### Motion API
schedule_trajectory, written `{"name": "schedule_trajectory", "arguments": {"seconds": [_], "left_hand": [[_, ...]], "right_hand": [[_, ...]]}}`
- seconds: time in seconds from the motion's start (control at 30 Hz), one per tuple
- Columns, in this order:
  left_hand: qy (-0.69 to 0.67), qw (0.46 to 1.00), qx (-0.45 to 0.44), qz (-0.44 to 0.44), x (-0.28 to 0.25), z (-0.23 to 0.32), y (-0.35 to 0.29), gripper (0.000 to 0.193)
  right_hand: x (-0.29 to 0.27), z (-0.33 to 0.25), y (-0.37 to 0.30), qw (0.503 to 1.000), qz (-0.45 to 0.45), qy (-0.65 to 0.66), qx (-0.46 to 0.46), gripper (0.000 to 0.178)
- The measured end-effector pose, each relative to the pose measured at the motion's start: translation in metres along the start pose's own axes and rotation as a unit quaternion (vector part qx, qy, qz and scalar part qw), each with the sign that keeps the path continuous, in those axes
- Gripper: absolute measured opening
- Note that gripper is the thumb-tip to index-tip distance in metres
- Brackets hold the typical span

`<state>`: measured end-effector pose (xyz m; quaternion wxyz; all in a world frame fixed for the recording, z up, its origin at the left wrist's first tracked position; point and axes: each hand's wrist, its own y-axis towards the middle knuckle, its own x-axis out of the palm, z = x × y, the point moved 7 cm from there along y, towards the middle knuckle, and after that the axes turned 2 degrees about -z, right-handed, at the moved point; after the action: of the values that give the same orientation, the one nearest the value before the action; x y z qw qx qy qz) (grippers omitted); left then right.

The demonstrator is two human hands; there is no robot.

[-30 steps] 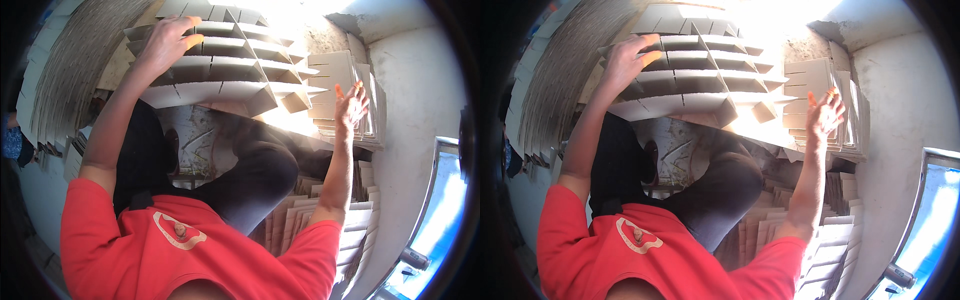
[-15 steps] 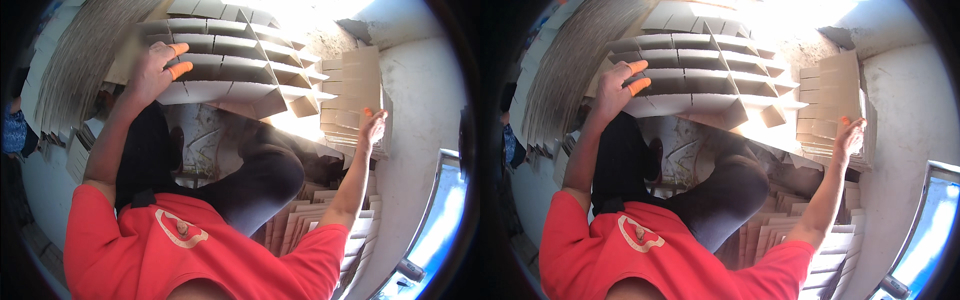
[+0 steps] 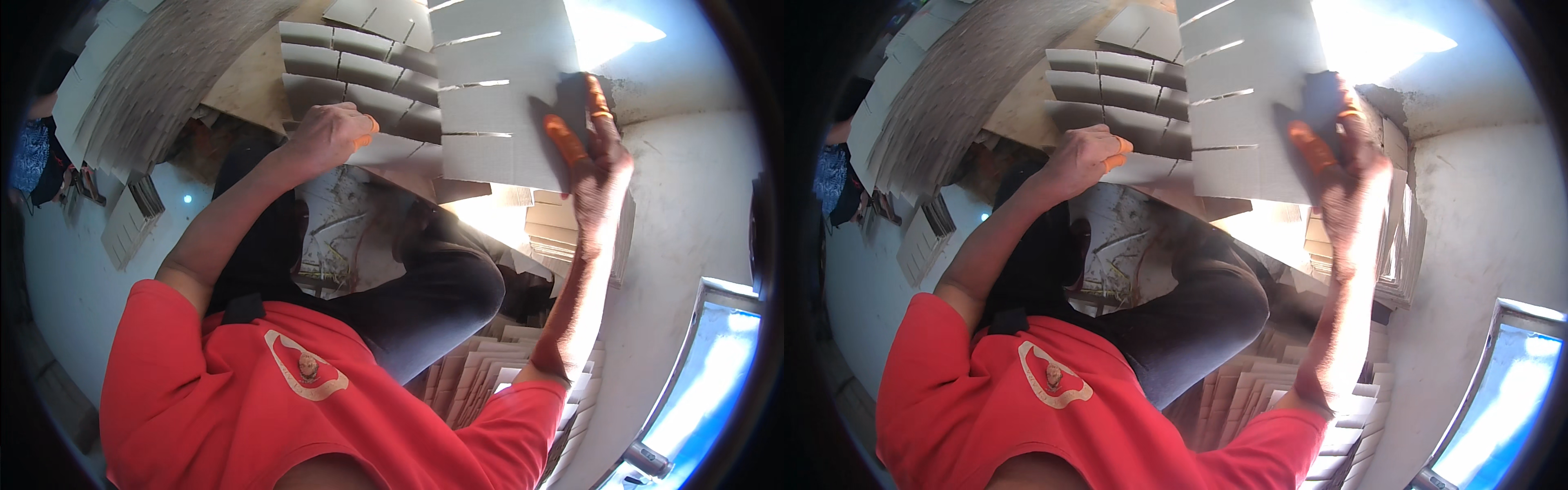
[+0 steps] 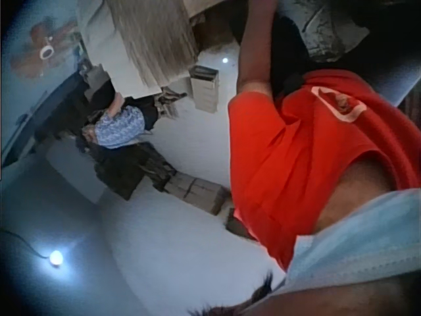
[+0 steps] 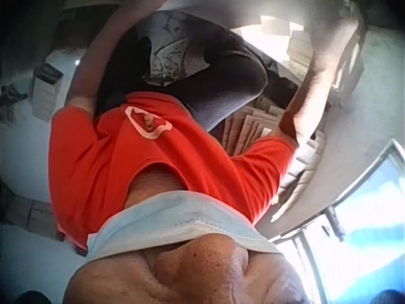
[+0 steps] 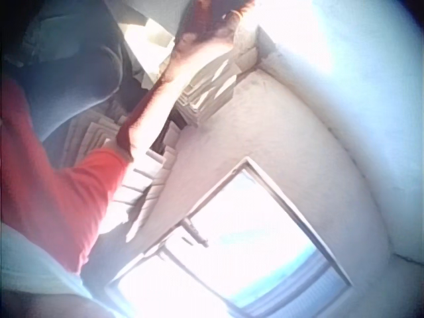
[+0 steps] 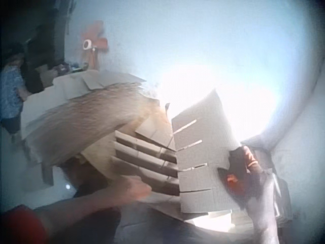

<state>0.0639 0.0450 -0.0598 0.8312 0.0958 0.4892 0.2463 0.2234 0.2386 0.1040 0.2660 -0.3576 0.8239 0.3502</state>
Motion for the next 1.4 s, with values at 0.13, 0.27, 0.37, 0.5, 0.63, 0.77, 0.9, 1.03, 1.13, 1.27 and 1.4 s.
{"name": "schedule_trajectory", "arguments": {"seconds": [0.13, 0.27, 0.37, 0.5, 0.63, 0.77, 0.9, 1.03, 1.13, 1.27, 1.4], "left_hand": [[0.0, 1.0, 0.024, 0.013, 0.005, -0.001, -0.002, 0.009], [0.005, 1.0, 0.026, 0.008, 0.005, 0.001, -0.001, 0.008], [0.006, 1.0, 0.02, 0.006, 0.002, -0.002, 0.0, 0.008], [-0.009, 1.0, 0.01, 0.009, 0.005, -0.006, 0.001, 0.009], [-0.008, 1.0, -0.002, -0.005, 0.007, -0.007, 0.003, 0.008], [-0.012, 1.0, -0.002, 0.001, 0.005, -0.008, 0.002, 0.008], [-0.011, 1.0, 0.001, 0.001, 0.005, -0.007, 0.004, 0.008], [-0.014, 1.0, 0.003, 0.015, 0.007, -0.008, 0.003, 0.008], [-0.031, 0.999, 0.004, 0.02, 0.004, -0.004, 0.004, 0.008], [-0.015, 1.0, 0.013, 0.014, 0.005, -0.006, 0.003, 0.008], [-0.028, 0.999, 0.018, 0.014, 0.008, -0.002, 0.009, 0.007]], "right_hand": [[0.033, 0.001, 0.006, 0.995, -0.034, -0.062, -0.077, 0.06], [0.045, 0.007, 0.01, 0.996, -0.055, -0.044, -0.052, 0.059], [0.049, 0.007, 0.014, 0.996, -0.088, -0.01, -0.03, 0.058], [0.052, -0.001, 0.011, 0.995, -0.085, -0.025, -0.036, 0.056], [0.054, 0.001, 0.012, 0.995, -0.067, -0.037, -0.069, 0.056], [0.055, 0.003, 0.009, 0.997, -0.064, -0.027, -0.045, 0.057], [0.057, 0.001, 0.009, 0.996, -0.073, -0.035, -0.024, 0.056], [0.058, 0.007, 0.006, 0.994, -0.079, 0.073, 0.031, 0.053], [0.071, 0.017, 0.005, 0.979, -0.102, 0.169, 0.054, 0.052], [0.083, 0.006, 0.011, 0.977, -0.144, 0.146, 0.06, 0.054], [0.113, -0.002, 0.008, 0.976, -0.189, 0.025, -0.102, 0.057]]}}
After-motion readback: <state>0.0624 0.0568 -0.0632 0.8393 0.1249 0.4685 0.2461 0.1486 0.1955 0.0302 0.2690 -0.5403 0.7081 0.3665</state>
